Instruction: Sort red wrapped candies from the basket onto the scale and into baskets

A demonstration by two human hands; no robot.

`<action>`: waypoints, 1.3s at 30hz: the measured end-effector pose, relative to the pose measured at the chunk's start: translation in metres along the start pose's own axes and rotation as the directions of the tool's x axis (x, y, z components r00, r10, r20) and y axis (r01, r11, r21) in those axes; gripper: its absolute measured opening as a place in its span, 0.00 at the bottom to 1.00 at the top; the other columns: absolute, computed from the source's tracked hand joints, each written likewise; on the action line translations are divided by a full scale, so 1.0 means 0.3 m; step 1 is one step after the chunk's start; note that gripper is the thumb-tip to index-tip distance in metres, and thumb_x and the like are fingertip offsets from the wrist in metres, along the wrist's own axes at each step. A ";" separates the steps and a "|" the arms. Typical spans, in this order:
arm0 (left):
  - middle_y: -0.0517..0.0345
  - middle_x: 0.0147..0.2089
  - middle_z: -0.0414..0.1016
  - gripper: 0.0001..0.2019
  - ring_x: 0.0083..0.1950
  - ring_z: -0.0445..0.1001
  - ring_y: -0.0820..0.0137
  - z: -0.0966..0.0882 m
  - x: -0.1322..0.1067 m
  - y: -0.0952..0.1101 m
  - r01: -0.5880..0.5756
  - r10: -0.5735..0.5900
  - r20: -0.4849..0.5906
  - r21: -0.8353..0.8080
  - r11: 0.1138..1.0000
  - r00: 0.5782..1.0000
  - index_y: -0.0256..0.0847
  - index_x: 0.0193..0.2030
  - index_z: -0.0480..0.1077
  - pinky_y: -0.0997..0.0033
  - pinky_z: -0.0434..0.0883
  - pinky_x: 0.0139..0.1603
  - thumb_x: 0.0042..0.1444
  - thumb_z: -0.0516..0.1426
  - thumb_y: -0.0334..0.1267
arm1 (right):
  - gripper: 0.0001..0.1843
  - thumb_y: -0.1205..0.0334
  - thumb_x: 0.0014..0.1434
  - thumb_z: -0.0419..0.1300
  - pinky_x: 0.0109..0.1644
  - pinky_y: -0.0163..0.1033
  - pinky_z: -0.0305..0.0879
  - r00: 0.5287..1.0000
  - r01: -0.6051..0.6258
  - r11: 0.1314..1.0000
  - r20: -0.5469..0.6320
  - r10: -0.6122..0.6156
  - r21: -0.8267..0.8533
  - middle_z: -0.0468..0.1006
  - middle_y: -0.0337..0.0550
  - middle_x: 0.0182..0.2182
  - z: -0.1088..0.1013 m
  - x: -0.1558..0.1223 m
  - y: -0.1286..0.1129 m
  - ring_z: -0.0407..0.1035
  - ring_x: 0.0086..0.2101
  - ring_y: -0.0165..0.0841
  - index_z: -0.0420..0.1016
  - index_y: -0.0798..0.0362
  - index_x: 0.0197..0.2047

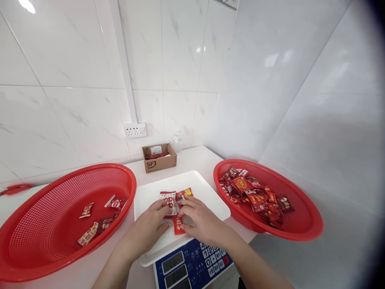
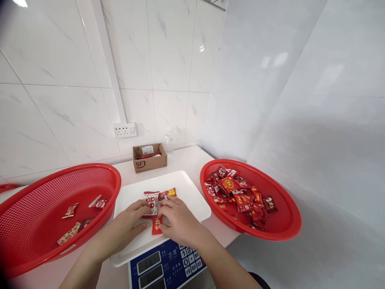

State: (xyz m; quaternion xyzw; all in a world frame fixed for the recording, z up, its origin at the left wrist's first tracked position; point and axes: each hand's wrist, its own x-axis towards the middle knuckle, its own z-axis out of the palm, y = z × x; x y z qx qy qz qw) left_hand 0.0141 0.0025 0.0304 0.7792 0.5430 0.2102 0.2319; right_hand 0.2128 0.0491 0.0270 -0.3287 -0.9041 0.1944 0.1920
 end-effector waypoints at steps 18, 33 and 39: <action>0.54 0.50 0.66 0.10 0.49 0.68 0.62 0.008 0.003 0.028 0.039 -0.037 -0.032 0.065 0.997 0.999 0.44 0.46 0.66 0.61 0.66 0.47 0.57 0.53 0.35 | 0.15 0.79 0.48 0.53 0.51 0.41 0.61 0.994 0.038 0.997 -0.101 -0.030 0.073 0.75 0.42 0.41 0.020 0.007 0.040 0.66 0.45 0.34 0.70 0.52 0.36; 0.54 0.47 0.67 0.10 0.47 0.69 0.62 0.030 0.015 0.016 0.016 -0.007 -0.095 0.096 0.995 0.995 0.43 0.46 0.64 0.61 0.68 0.45 0.58 0.51 0.33 | 0.13 0.62 0.48 0.65 0.55 0.46 0.57 0.999 0.036 0.999 -0.014 -0.036 0.025 0.71 0.43 0.43 -0.008 -0.015 0.000 0.63 0.47 0.38 0.74 0.50 0.40; 0.53 0.54 0.65 0.17 0.52 0.68 0.62 0.012 0.002 0.017 -0.012 0.016 -0.069 0.064 0.998 0.998 0.46 0.54 0.62 0.59 0.66 0.52 0.58 0.50 0.31 | 0.12 0.70 0.50 0.59 0.56 0.46 0.58 0.996 0.053 0.997 -0.072 -0.057 -0.054 0.72 0.44 0.43 0.008 -0.005 0.020 0.64 0.47 0.37 0.73 0.51 0.40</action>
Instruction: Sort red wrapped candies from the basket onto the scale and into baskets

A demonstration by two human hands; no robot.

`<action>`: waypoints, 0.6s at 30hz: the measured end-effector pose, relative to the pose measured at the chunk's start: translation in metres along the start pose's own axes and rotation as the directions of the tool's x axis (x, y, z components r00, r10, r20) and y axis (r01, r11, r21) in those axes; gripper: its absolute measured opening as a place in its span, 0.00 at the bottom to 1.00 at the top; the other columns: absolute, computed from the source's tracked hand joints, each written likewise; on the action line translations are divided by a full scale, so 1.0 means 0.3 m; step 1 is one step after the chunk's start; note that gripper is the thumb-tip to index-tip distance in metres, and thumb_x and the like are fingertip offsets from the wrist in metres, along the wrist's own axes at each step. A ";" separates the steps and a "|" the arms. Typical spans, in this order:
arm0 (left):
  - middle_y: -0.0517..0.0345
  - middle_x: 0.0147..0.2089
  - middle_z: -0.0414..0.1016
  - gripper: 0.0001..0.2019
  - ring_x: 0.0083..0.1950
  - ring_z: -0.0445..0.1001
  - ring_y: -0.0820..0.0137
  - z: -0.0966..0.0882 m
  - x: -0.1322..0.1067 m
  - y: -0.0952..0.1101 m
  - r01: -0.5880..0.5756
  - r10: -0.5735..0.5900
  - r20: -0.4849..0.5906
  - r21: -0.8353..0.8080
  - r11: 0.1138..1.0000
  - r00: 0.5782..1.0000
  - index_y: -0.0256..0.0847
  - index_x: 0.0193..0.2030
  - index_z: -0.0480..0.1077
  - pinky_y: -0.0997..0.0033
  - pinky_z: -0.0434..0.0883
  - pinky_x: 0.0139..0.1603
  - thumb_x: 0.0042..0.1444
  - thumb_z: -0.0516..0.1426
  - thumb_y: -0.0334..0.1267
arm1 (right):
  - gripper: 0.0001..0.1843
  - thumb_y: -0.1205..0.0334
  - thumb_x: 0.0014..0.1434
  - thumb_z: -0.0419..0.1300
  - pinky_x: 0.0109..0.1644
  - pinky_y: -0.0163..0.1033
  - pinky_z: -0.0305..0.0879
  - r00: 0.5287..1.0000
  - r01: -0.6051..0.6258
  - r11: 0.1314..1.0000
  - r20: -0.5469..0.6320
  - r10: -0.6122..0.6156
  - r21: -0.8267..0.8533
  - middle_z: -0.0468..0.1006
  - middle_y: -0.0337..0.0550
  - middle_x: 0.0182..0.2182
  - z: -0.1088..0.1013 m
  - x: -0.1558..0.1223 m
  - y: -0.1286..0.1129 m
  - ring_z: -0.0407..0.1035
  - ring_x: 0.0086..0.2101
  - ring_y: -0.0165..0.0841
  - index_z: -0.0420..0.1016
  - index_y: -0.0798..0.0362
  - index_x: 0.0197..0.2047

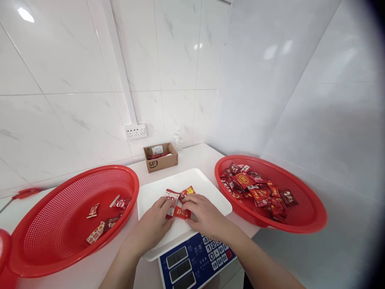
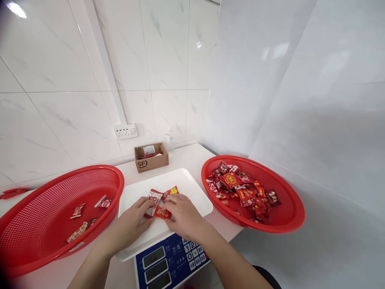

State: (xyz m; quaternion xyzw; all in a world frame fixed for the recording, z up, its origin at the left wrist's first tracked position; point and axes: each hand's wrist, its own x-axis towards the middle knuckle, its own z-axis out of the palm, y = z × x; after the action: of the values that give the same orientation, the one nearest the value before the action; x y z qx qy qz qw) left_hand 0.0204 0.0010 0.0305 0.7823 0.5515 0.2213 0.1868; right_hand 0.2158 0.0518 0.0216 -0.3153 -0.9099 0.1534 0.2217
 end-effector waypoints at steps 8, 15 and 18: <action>0.53 0.53 0.65 0.17 0.51 0.69 0.63 -0.016 -0.005 0.011 0.026 -0.028 0.046 0.032 0.999 0.999 0.47 0.52 0.63 0.61 0.67 0.50 0.57 0.49 0.30 | 0.14 0.74 0.50 0.56 0.55 0.44 0.60 0.999 -0.018 0.999 -0.038 0.020 0.034 0.73 0.44 0.43 0.013 0.009 0.025 0.64 0.47 0.36 0.74 0.51 0.38; 0.54 0.56 0.62 0.19 0.53 0.69 0.61 -0.021 0.000 0.045 0.023 -0.025 0.100 0.021 1.000 0.995 0.53 0.54 0.65 0.59 0.67 0.53 0.58 0.50 0.32 | 0.09 0.73 0.53 0.56 0.51 0.43 0.62 0.998 -0.032 0.999 -0.048 0.033 0.016 0.74 0.44 0.39 0.020 0.016 0.028 0.65 0.44 0.36 0.74 0.53 0.36; 0.55 0.56 0.62 0.19 0.54 0.68 0.62 -0.023 0.000 0.038 0.028 -0.031 0.107 0.027 0.999 0.994 0.55 0.54 0.65 0.58 0.66 0.54 0.58 0.50 0.32 | 0.10 0.73 0.53 0.56 0.51 0.41 0.62 0.999 -0.010 0.999 -0.050 0.012 0.034 0.74 0.43 0.39 0.025 0.003 0.030 0.65 0.44 0.35 0.74 0.53 0.37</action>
State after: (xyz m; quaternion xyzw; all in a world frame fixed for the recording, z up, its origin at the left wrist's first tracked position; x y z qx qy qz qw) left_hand 0.0254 -0.0023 0.0422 0.7871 0.5551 0.1691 0.2094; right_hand 0.2161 0.0582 0.0118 -0.3200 -0.8996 0.1621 0.2490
